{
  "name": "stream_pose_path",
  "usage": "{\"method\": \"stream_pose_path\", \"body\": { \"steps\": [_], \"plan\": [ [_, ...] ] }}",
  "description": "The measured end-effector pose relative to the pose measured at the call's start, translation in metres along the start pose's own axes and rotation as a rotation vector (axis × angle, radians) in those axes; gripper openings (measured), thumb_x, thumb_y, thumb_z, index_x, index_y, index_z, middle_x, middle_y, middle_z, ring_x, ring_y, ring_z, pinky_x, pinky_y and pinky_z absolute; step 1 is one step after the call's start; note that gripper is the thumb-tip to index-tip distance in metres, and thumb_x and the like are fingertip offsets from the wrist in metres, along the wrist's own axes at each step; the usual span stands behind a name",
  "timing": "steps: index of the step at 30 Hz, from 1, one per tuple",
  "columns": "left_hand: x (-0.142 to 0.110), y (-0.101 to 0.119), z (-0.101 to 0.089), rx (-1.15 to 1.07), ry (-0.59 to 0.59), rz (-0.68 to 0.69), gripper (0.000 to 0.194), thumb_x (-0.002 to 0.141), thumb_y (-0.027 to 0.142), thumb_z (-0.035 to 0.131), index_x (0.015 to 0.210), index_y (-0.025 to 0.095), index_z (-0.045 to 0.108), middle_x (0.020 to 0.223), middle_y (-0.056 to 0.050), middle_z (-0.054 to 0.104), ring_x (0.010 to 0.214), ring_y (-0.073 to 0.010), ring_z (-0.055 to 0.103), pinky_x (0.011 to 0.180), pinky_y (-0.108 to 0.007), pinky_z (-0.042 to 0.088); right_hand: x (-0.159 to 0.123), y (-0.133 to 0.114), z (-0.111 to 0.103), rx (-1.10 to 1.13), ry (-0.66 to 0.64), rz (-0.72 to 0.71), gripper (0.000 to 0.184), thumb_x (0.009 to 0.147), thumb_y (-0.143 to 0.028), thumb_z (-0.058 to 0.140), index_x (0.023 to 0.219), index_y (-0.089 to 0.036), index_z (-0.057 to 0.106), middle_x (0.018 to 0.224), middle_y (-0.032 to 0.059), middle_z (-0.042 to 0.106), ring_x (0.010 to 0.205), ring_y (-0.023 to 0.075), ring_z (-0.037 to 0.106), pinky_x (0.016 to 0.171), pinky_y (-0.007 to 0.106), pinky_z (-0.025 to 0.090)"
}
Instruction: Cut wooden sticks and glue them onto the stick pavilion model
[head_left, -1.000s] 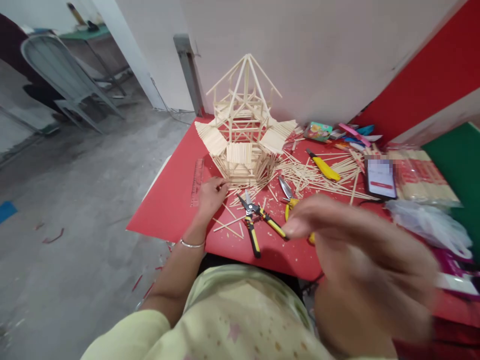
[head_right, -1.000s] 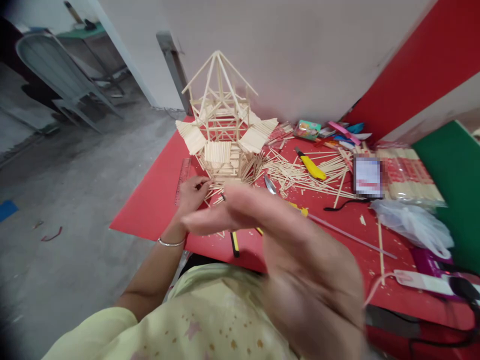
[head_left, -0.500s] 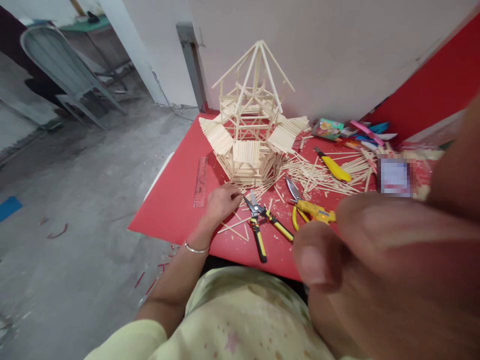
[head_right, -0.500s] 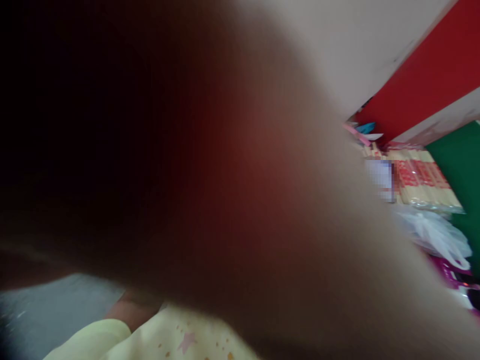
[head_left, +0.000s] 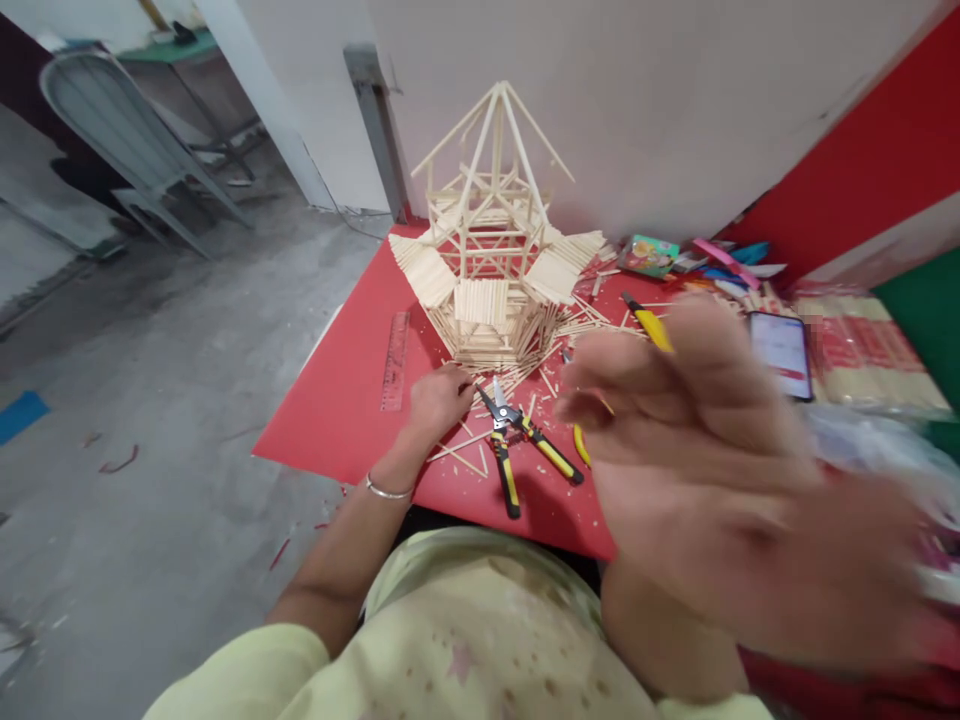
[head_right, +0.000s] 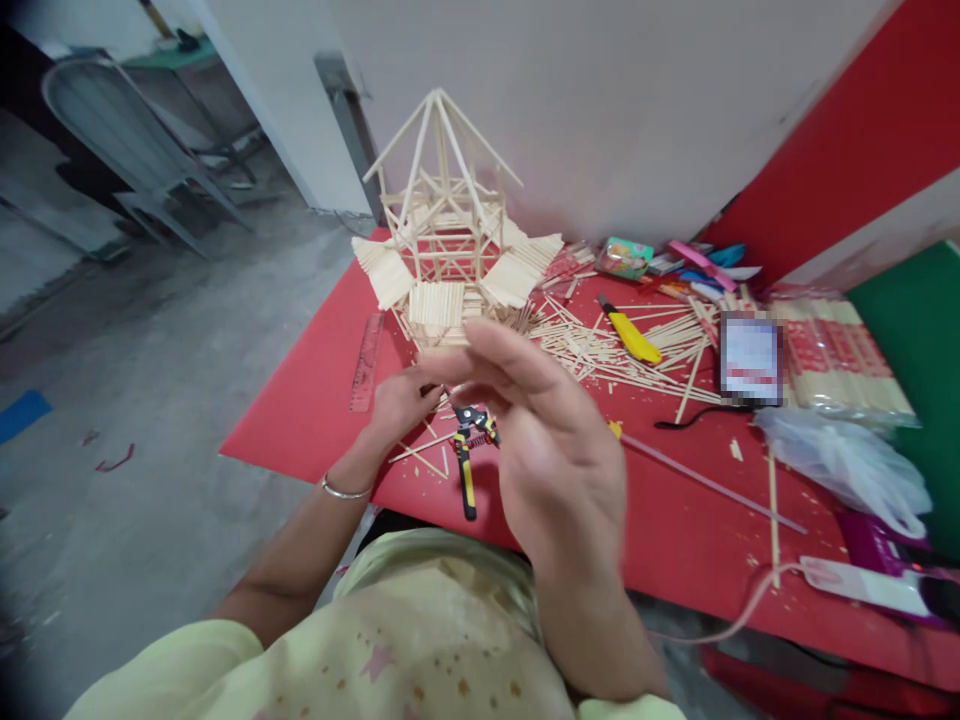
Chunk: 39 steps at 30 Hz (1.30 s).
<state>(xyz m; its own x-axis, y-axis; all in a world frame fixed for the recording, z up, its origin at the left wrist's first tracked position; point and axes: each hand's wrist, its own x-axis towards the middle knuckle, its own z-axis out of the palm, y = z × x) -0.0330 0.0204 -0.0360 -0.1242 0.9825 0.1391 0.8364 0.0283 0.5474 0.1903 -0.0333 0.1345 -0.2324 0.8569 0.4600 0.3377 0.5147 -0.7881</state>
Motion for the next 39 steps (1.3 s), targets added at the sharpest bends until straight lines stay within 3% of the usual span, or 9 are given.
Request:
{"method": "stream_pose_path", "body": {
  "steps": [3,7,11,17,20,26,30,36,39],
  "plan": [
    [0.001,0.005,-0.004,0.142,-0.06,0.023,0.017,0.09,0.026,0.057,0.084,0.023,0.073,0.096,-0.006,0.071,0.085,-0.0213,0.064,0.064,-0.029,0.038,0.022,0.035,0.046,0.257,0.087,0.107,0.037,0.093,-0.056,0.05,0.112,-0.033,0.072,0.102,0.0014,0.075,0.095,0.0209,0.072,0.084,0.037,0.056],
    [0.001,0.005,-0.006,0.255,-0.088,0.029,0.023,0.095,0.028,0.05,0.09,0.022,0.072,0.099,-0.007,0.07,0.086,-0.0214,0.064,0.065,-0.029,0.039,0.027,0.107,0.091,-0.035,-0.19,0.267,0.026,0.093,-0.037,0.054,0.103,-0.026,0.075,0.103,0.0017,0.077,0.094,0.0198,0.071,0.085,0.034,0.053],
    [-0.003,0.004,-0.002,0.369,-0.104,0.036,0.029,0.1,0.027,0.04,0.1,0.019,0.068,0.105,-0.01,0.068,0.088,-0.0219,0.064,0.069,-0.03,0.042,0.022,0.135,0.103,-0.151,-0.272,0.263,0.022,0.091,-0.03,0.057,0.102,-0.028,0.077,0.106,0.003,0.077,0.099,0.0234,0.07,0.09,0.037,0.05],
    [-0.007,0.001,-0.006,0.34,-0.076,-0.019,0.023,0.098,0.018,0.04,0.103,0.016,0.063,0.107,-0.013,0.065,0.083,-0.0219,0.064,0.066,-0.03,0.041,0.024,0.131,0.113,-0.192,-0.301,0.219,0.026,0.091,-0.03,0.058,0.11,-0.027,0.075,0.112,0.006,0.076,0.105,0.0262,0.069,0.093,0.04,0.049],
    [-0.005,0.0,-0.013,0.119,-0.014,-0.013,0.019,0.098,0.021,0.044,0.096,0.017,0.062,0.1,-0.011,0.065,0.082,-0.0203,0.063,0.07,-0.029,0.044,0.027,0.132,0.119,-0.155,-0.267,0.198,0.027,0.092,-0.032,0.058,0.113,-0.025,0.073,0.112,0.0064,0.076,0.103,0.0253,0.07,0.092,0.039,0.05],
    [-0.002,0.006,-0.034,-0.307,0.108,0.167,0.018,0.096,0.021,0.049,0.087,0.018,0.064,0.087,-0.006,0.062,0.083,-0.0187,0.06,0.076,-0.03,0.046,0.035,0.125,0.115,0.001,-0.193,0.151,0.021,0.094,-0.034,0.057,0.099,-0.026,0.075,0.1,0.0004,0.078,0.093,0.0185,0.071,0.086,0.031,0.053],
    [0.001,0.016,-0.048,-0.581,0.213,0.121,0.016,0.093,0.028,0.059,0.089,0.018,0.071,0.085,-0.005,0.066,0.077,-0.0167,0.06,0.07,-0.028,0.047,0.044,0.109,0.109,0.063,-0.157,0.131,0.023,0.095,-0.039,0.057,0.1,-0.023,0.074,0.095,0.0015,0.077,0.088,0.0185,0.071,0.082,0.03,0.053],
    [0.006,0.023,-0.064,-0.876,0.083,0.008,0.016,0.084,0.032,0.072,0.087,0.017,0.077,0.075,-0.003,0.07,0.057,-0.0112,0.058,0.056,-0.023,0.045,0.063,0.091,0.111,-0.027,-0.162,-0.052,0.02,0.097,-0.032,0.056,0.093,-0.022,0.072,0.095,0.0047,0.074,0.094,0.0195,0.067,0.087,0.034,0.05],
    [0.008,0.024,-0.071,-0.989,0.011,-0.105,0.02,0.081,0.034,0.074,0.088,0.015,0.076,0.064,-0.001,0.067,0.048,-0.0096,0.055,0.049,-0.021,0.042,0.066,0.086,0.114,0.008,-0.118,-0.091,0.02,0.097,-0.031,0.056,0.105,-0.023,0.071,0.1,0.0048,0.073,0.095,0.018,0.067,0.088,0.033,0.051]
  ]
}}
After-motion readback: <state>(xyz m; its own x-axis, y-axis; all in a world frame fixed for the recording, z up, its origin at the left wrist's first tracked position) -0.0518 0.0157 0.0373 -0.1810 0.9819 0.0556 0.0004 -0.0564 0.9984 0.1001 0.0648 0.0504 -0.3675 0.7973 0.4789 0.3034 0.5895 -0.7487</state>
